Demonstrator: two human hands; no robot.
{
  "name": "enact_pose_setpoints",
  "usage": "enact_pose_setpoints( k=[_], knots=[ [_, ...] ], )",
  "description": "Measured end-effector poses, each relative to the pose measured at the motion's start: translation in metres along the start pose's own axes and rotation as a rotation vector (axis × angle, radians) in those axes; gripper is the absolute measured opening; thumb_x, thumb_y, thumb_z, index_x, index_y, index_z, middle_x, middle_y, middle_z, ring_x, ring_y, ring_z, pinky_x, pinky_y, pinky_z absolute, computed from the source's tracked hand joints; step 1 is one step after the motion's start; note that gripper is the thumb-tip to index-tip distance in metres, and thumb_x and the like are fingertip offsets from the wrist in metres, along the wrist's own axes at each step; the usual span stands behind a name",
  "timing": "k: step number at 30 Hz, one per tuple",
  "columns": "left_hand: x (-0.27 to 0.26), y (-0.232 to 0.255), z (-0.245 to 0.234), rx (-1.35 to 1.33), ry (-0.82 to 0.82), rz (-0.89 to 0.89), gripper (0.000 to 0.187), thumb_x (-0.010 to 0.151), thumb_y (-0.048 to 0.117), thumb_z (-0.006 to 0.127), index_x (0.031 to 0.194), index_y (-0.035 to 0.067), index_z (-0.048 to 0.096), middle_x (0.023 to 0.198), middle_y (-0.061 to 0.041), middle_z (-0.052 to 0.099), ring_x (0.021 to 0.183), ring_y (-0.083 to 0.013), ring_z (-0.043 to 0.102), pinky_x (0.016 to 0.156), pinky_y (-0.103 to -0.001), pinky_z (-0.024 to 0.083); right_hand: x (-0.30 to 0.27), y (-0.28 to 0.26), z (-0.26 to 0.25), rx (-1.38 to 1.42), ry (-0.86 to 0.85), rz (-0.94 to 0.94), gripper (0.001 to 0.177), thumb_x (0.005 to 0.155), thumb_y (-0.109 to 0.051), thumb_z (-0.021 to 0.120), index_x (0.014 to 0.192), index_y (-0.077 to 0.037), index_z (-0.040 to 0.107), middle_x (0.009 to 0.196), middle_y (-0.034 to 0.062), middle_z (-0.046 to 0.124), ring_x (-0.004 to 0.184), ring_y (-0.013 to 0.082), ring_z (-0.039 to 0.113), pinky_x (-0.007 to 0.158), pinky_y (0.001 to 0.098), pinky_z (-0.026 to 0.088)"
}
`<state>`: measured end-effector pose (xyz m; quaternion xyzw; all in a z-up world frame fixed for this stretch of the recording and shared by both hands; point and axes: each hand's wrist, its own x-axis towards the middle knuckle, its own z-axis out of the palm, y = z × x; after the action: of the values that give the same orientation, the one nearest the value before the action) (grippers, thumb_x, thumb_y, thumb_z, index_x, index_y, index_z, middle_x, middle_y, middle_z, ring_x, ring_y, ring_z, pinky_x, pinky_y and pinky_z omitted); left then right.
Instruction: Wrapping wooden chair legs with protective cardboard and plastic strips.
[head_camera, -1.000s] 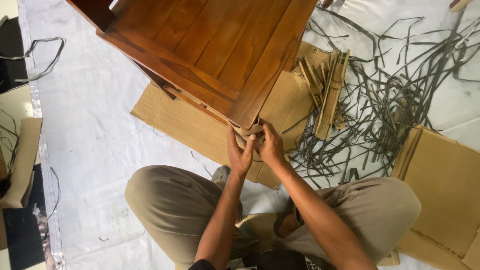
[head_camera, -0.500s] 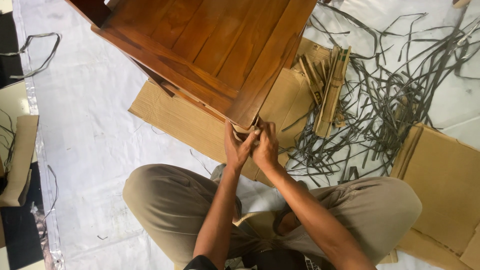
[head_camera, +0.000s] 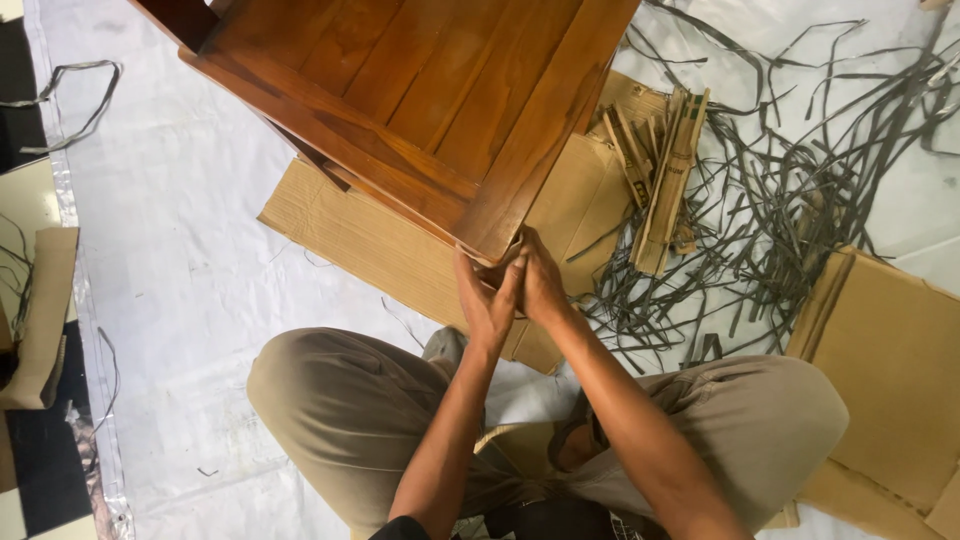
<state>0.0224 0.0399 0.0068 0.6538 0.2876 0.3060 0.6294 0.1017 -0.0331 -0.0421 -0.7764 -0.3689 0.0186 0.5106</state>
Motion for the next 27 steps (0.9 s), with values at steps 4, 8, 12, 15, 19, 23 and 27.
enact_pose_setpoints(
  k=[4, 8, 12, 15, 19, 23, 27],
  knots=[
    [0.0, -0.002, 0.0, 0.105, 0.025, 0.091, 0.09, 0.081, 0.028, 0.088, 0.156, 0.011, 0.04, 0.143, -0.022, 0.052, 0.137, -0.0406, 0.05, 0.112, -0.056, 0.041, 0.007, -0.002, -0.008, 0.056, -0.13, 0.102, 0.077, 0.085, -0.015, 0.075, 0.146, 0.01, 0.035, 0.123, 0.0391, 0.057, 0.113, 0.0595, 0.056, 0.099, 0.0651, 0.045],
    [0.01, -0.004, -0.004, 0.047, -0.047, 0.131, 0.096, 0.08, 0.029, 0.088, 0.158, 0.008, 0.037, 0.149, -0.025, 0.048, 0.142, -0.042, 0.044, 0.117, -0.058, 0.035, 0.02, -0.033, -0.015, 0.13, -0.152, 0.186, 0.068, 0.079, -0.011, 0.078, 0.136, 0.004, 0.045, 0.118, 0.0315, 0.066, 0.11, 0.0516, 0.065, 0.093, 0.0583, 0.052],
    [0.016, -0.022, -0.007, -0.016, -0.09, 0.149, 0.1, 0.079, 0.03, 0.089, 0.16, 0.008, 0.035, 0.151, -0.024, 0.046, 0.144, -0.0395, 0.041, 0.118, -0.058, 0.032, 0.025, -0.018, 0.001, 0.118, -0.147, 0.206, 0.075, 0.074, -0.013, 0.082, 0.137, 0.002, 0.045, 0.119, 0.0281, 0.067, 0.109, 0.0479, 0.067, 0.092, 0.0567, 0.053],
    [0.015, -0.036, -0.009, -0.056, -0.139, 0.166, 0.099, 0.084, 0.032, 0.084, 0.163, 0.008, 0.028, 0.157, -0.024, 0.038, 0.149, -0.0391, 0.033, 0.12, -0.058, 0.027, 0.028, -0.007, 0.015, 0.186, -0.098, 0.215, 0.074, 0.073, -0.019, 0.086, 0.133, 0.0, 0.047, 0.113, 0.0277, 0.068, 0.105, 0.0466, 0.068, 0.089, 0.0572, 0.055],
    [0.019, -0.037, -0.012, -0.102, -0.21, 0.176, 0.1, 0.088, 0.037, 0.077, 0.164, 0.005, 0.021, 0.162, -0.026, 0.029, 0.152, -0.0407, 0.024, 0.123, -0.059, 0.02, 0.026, 0.014, 0.022, 0.404, -0.165, 0.324, 0.099, 0.062, -0.035, 0.094, 0.14, 0.001, 0.045, 0.123, 0.0226, 0.067, 0.117, 0.044, 0.064, 0.103, 0.0598, 0.048],
    [0.027, -0.046, -0.013, -0.136, -0.252, 0.08, 0.108, 0.08, 0.025, 0.089, 0.164, 0.008, 0.023, 0.16, -0.021, 0.035, 0.149, -0.0362, 0.033, 0.122, -0.056, 0.025, 0.032, -0.008, 0.003, 0.068, -0.318, 0.303, 0.084, 0.078, -0.018, 0.085, 0.147, 0.001, 0.042, 0.132, 0.0313, 0.063, 0.12, 0.0484, 0.062, 0.106, 0.0601, 0.049],
    [0.049, -0.031, -0.009, -0.151, -0.247, -0.005, 0.096, 0.073, 0.018, 0.096, 0.151, 0.003, 0.043, 0.138, -0.021, 0.058, 0.131, -0.0343, 0.056, 0.113, -0.055, 0.044, 0.044, -0.047, -0.025, 0.026, -0.327, 0.425, 0.089, 0.073, -0.03, 0.084, 0.143, 0.004, 0.038, 0.131, 0.0282, 0.064, 0.125, 0.0458, 0.061, 0.112, 0.0573, 0.045]
  ],
)
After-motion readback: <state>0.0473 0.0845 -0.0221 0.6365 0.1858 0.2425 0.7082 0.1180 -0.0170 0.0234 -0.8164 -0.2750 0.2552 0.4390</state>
